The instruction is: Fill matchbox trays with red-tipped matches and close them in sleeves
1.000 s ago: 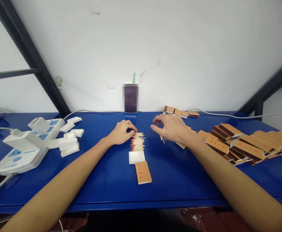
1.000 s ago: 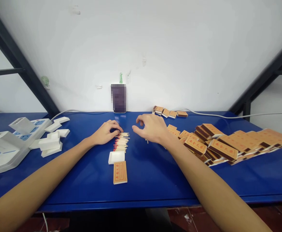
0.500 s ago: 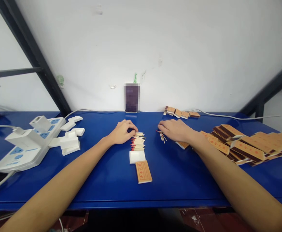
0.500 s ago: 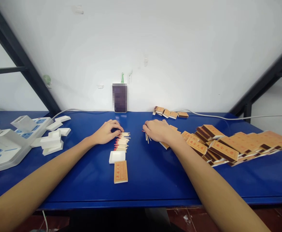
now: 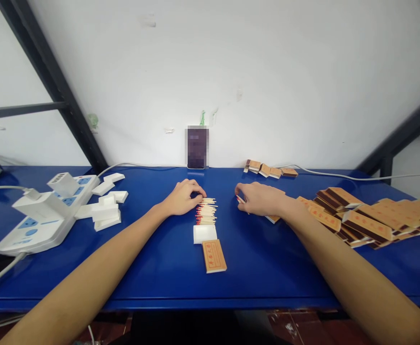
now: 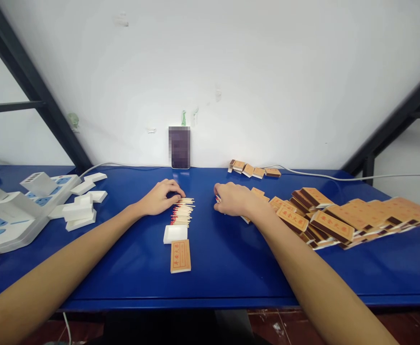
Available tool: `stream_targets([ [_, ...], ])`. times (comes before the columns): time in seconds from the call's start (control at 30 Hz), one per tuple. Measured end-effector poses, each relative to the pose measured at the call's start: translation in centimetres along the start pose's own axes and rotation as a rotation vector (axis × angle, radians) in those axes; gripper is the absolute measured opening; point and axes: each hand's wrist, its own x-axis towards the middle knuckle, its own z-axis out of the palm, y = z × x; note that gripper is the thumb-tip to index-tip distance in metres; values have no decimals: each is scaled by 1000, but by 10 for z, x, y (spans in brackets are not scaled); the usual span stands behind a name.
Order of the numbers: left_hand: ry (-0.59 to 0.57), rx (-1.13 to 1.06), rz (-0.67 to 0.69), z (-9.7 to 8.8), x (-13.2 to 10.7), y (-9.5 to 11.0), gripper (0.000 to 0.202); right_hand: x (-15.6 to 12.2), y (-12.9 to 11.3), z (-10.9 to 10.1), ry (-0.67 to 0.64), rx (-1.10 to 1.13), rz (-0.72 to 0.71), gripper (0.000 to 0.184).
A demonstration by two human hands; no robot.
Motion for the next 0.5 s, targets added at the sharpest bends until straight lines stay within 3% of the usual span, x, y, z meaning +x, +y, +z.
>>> stream_targets([
  [0.27, -7, 11, -10, 0, 0, 0, 23, 7, 1, 2, 54, 71, -39, 23],
  [0.5, -10, 23, -6, 0, -2, 1, 24, 44, -8, -1, 99, 62, -98, 20],
])
